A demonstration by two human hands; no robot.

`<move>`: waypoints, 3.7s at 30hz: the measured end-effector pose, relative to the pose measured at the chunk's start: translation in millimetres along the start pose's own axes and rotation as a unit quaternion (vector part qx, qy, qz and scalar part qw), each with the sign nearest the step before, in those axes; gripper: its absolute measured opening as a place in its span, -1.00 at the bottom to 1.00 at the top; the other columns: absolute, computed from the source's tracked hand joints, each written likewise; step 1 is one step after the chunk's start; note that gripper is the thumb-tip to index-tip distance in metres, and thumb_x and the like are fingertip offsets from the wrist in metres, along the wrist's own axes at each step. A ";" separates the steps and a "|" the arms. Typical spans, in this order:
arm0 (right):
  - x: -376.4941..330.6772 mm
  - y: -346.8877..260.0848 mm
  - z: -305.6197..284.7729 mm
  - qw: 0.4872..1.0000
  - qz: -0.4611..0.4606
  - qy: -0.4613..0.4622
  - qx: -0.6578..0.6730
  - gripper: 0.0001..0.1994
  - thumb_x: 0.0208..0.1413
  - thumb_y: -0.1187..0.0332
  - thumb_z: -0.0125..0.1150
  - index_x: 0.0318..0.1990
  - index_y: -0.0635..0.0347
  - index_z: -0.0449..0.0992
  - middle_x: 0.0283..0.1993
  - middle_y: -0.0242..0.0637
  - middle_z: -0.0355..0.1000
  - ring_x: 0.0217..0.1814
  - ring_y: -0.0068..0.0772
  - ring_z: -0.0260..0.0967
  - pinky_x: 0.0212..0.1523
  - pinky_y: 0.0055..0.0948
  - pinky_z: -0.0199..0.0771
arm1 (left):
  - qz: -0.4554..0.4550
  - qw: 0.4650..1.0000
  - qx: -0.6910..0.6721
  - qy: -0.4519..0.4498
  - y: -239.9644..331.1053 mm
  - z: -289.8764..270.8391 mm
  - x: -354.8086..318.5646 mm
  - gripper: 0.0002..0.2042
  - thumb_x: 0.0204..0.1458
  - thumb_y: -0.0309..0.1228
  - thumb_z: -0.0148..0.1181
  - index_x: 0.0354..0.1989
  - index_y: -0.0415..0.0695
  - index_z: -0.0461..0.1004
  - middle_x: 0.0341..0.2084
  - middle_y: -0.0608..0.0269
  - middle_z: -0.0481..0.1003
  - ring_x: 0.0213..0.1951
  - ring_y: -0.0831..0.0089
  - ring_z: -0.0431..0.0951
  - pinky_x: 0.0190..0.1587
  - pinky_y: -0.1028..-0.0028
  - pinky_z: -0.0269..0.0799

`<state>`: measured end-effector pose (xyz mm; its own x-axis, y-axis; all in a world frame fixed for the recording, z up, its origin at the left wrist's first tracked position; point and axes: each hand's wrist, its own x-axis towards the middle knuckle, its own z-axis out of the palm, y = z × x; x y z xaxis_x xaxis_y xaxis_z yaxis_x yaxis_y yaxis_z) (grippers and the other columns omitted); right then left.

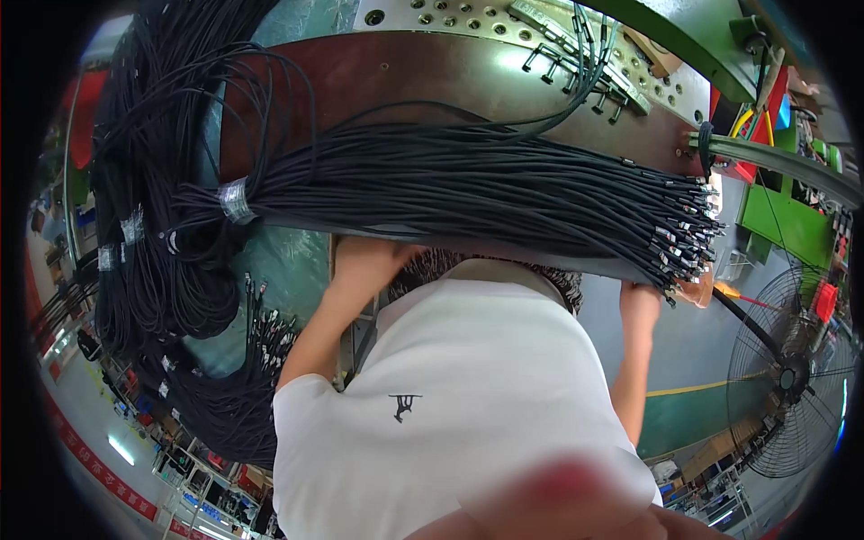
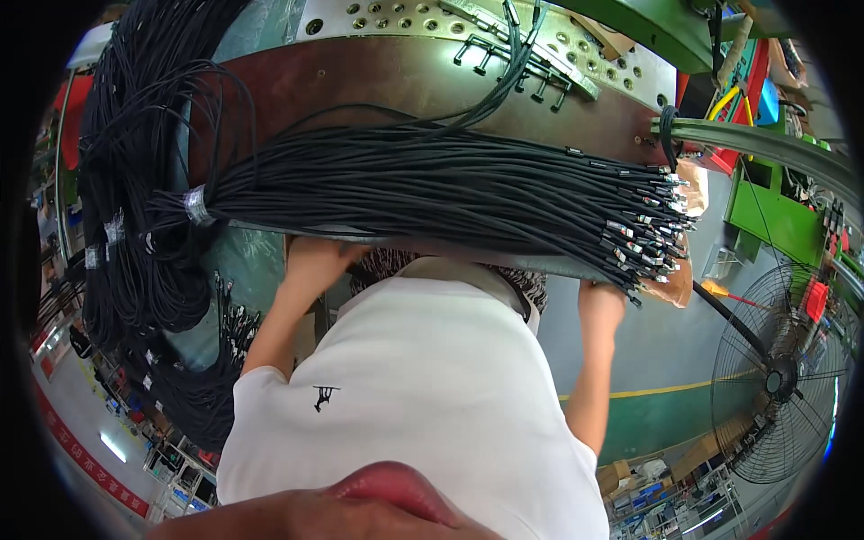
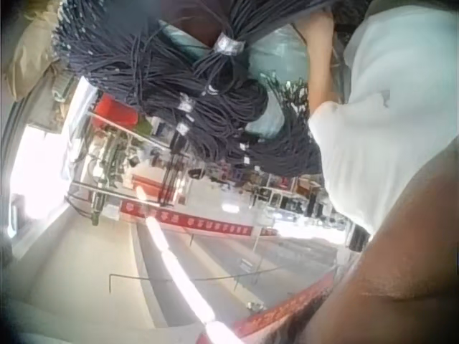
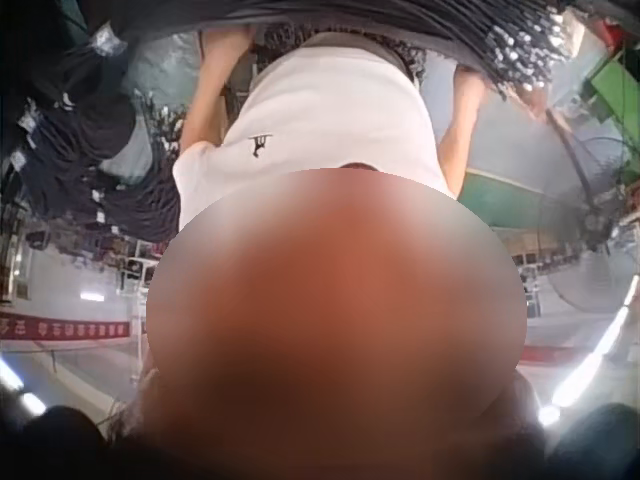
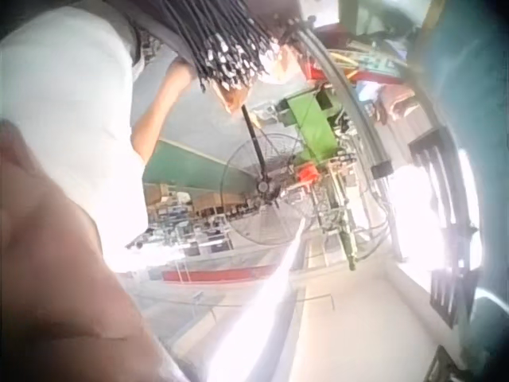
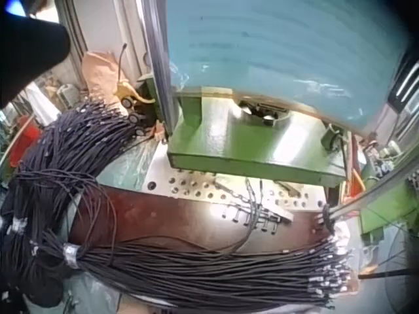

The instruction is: The person places a bundle of cables onto the table and inserts the connectors of individual cables into slots on a machine fixture by hand.

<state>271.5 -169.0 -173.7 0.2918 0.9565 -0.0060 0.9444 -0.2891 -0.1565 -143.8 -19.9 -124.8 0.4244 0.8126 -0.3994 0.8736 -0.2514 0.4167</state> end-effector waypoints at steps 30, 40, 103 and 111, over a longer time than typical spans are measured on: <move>120.6 -86.5 -93.0 0.981 -0.195 -0.004 0.022 0.01 -0.59 -0.07 0.55 0.25 -0.12 0.34 0.13 -0.29 0.28 0.27 -0.13 0.16 0.33 0.13 -0.04 | 0.114 0.910 0.224 0.329 -122.9 -156.2 50.0 -0.71 0.18 -0.27 0.01 -0.18 -0.23 0.54 -0.26 0.05 0.55 -0.13 0.08 0.50 0.02 0.23 0.33; 222.7 -90.8 -75.2 0.921 -0.355 0.146 0.059 -0.69 0.03 0.27 0.29 -0.05 0.06 0.52 -0.08 -0.39 0.41 0.06 -0.28 0.34 -0.02 -0.33 0.44 | 0.380 0.886 0.066 0.257 102.1 -95.9 81.6 -0.62 0.24 -0.11 -0.04 -0.09 -0.17 0.55 -0.08 0.08 0.55 -0.06 0.16 0.57 0.02 0.31 0.45; 177.8 -87.5 -113.0 0.723 0.013 -0.137 0.677 -0.63 0.29 0.15 0.06 -0.13 0.34 0.58 -0.22 -0.28 0.55 -0.17 -0.50 0.46 -0.07 -0.50 0.45 | 0.057 0.739 -0.651 -0.164 195.0 -17.8 86.6 -0.68 0.32 -0.19 -0.07 -0.05 -0.21 0.45 -0.65 0.39 0.34 -0.63 0.73 0.23 -0.55 0.68 0.15; 163.2 -107.3 -99.1 0.842 -0.177 -0.113 0.496 -0.67 0.21 0.14 0.15 -0.21 0.27 0.60 -0.24 -0.27 0.56 -0.23 -0.32 0.48 -0.18 -0.34 0.46 | 0.027 0.732 -0.676 -0.076 184.2 -23.4 84.3 -0.61 0.35 -0.08 -0.19 -0.01 -0.18 0.37 -0.70 0.36 0.31 -0.71 0.68 0.19 -0.64 0.66 0.11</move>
<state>232.8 14.2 -60.0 -0.1236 0.9913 0.0451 0.3413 0.0851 -0.9361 47.4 14.5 -62.7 0.5614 0.7268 -0.3957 -0.1373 0.5533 0.8216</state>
